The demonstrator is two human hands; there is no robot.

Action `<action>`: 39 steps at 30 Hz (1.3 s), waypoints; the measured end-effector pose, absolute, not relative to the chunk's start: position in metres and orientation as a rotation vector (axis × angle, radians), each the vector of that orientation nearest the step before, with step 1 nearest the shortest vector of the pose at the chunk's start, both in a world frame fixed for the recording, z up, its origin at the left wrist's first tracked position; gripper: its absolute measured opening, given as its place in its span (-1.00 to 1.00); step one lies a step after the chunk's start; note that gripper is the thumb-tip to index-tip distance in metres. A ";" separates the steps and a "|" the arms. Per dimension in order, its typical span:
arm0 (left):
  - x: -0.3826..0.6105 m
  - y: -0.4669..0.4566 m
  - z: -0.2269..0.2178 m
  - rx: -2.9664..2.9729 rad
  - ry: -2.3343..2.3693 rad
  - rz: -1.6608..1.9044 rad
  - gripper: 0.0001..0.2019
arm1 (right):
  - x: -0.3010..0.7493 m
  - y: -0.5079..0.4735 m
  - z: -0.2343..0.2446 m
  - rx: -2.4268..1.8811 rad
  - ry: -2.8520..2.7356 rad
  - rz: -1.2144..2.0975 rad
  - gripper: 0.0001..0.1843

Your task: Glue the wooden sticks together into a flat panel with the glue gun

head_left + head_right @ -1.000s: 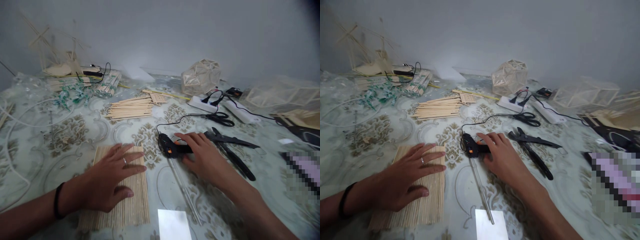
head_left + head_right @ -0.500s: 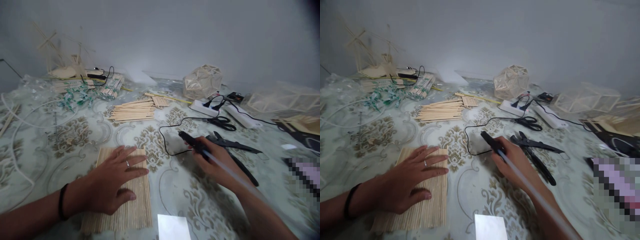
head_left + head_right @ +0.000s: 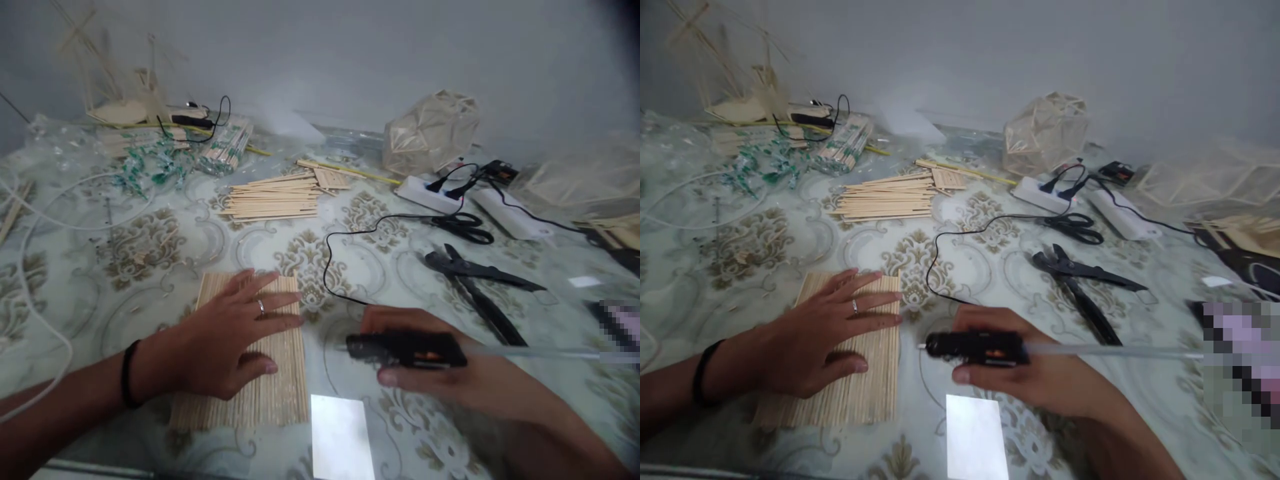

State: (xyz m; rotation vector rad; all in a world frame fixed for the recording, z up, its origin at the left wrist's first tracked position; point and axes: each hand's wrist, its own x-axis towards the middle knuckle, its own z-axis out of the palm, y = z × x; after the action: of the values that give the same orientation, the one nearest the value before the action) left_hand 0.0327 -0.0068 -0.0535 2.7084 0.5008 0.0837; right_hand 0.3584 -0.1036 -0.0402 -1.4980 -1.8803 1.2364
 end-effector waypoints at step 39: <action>0.034 -0.005 -0.054 2.678 0.472 0.106 -0.38 | 0.308 -0.106 -0.033 -1.163 -2.412 1.360 -0.74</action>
State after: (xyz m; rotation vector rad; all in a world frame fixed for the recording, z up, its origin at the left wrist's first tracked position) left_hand 0.0342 -0.0052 -0.0536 2.6783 0.4717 0.1062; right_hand 0.3080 -0.1061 -0.0332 -1.1625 -2.4119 1.3598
